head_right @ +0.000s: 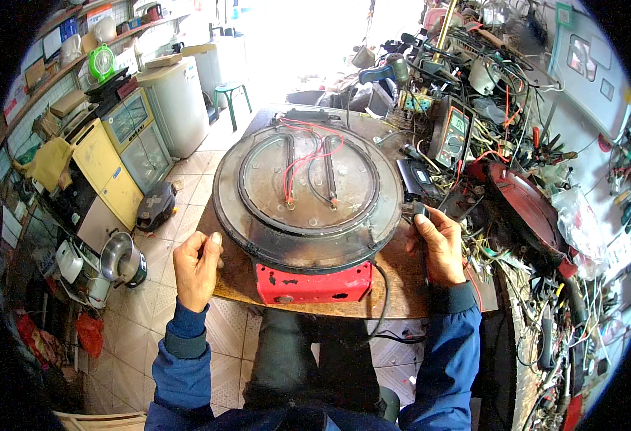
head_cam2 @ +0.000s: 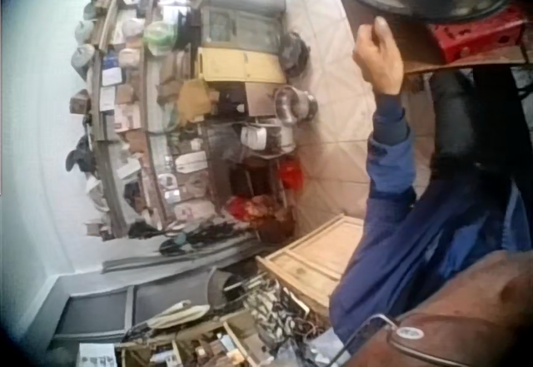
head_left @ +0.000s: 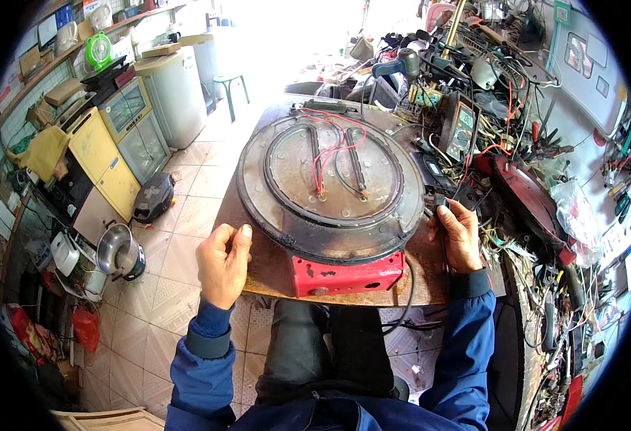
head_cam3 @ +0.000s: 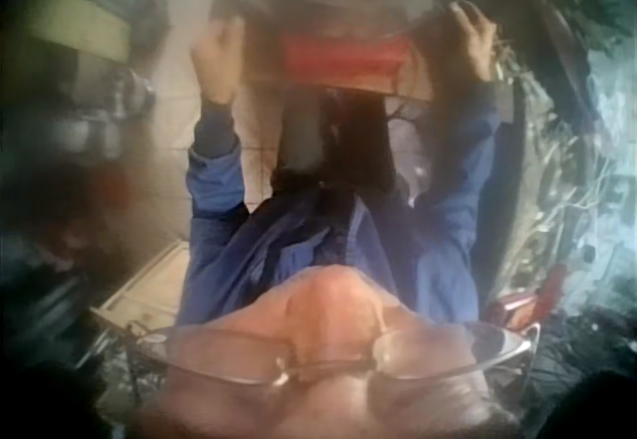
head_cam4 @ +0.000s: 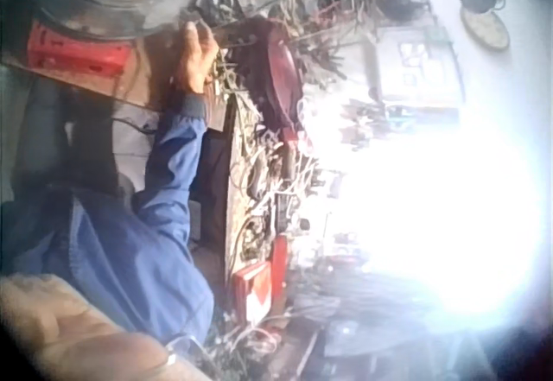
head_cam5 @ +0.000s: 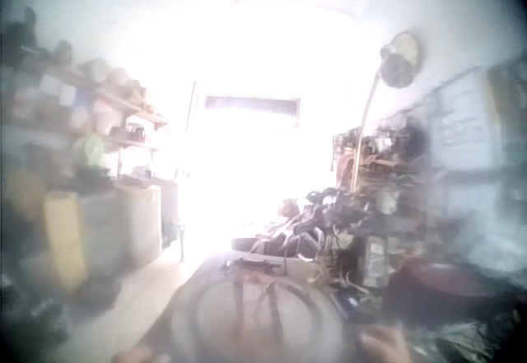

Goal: The person repairs a red electric appliance by manipulating internal wires and components. They use a screwdriver to adjust connections inside the open casing and a multimeter to test electrical continuity. Finally, they place a glass lid onto the appliance base.

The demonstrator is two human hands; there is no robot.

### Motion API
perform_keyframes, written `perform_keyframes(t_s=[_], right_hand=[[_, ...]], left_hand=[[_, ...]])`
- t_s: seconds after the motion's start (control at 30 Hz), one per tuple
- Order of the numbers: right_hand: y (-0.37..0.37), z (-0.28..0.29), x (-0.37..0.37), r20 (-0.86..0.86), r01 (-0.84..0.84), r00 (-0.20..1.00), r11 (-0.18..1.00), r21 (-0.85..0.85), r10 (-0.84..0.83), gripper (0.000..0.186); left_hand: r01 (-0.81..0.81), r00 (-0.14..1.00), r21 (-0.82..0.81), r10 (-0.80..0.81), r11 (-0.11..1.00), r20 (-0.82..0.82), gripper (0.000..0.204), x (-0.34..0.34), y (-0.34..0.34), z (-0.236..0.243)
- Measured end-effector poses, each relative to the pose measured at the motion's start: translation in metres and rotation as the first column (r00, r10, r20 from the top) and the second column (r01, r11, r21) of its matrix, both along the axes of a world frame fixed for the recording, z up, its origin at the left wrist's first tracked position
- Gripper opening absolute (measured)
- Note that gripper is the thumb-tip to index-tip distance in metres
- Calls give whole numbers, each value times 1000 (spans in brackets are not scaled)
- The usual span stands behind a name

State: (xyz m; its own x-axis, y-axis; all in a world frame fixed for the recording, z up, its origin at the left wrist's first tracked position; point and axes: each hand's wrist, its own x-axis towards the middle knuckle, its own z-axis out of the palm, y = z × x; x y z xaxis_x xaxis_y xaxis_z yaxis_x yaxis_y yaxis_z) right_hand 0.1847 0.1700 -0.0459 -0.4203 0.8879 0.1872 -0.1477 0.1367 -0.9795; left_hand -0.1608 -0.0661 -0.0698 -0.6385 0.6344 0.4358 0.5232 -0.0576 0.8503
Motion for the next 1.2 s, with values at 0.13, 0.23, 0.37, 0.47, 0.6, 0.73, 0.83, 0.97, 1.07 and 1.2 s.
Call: perform_keyframes(t_s=[0.13, 0.23, 0.37, 0.47, 0.6, 0.73, 0.83, 0.97, 1.07, 1.2], right_hand=[[3, -4, 0, -30, -11, 999, 1000, 5, 12, 40], [7, -10, -4, -134, -45, 990, 999, -1, 44, 43], [13, -9, 5, -191, -75, 979, 997, -14, 71, 52], [10, -11, 1, -188, -85, 979, 996, -4, 83, 44], [6, -12, 0, -216, -102, 972, 995, -18, 96, 37], [5, -11, 0, -205, -77, 977, 996, -39, 67, 35], [2, -8, 0, -189, -57, 981, 997, -44, 48, 31], [3, -11, -3, -169, -44, 985, 999, -25, 39, 31], [2, -10, -2, -144, -13, 989, 1000, -2, 13, 30], [5, -11, -4, -76, 6, 997, 1000, 27, -4, 28]], left_hand=[[-51, 996, 18, 52, 999, -67, 40, 3, 5, -4], [-102, 985, 28, 105, 994, -137, 40, 1, 7, -13], [-119, 974, 29, 122, 993, -190, 35, 0, 14, -11], [-135, 969, 22, 137, 991, -204, 25, -6, 11, -18], [-133, 982, 60, 140, 989, -125, 6, -10, 13, -27], [-89, 990, 92, 98, 992, -99, 7, -9, 15, -28], [-89, 992, 76, 95, 993, -82, 7, -7, 18, -29], [-110, 987, 73, 118, 991, -112, 6, -10, 16, -33], [-141, 981, 52, 146, 989, -127, 7, -6, 17, -30], [-136, 982, 39, 140, 990, -124, 8, -5, 17, -29]])
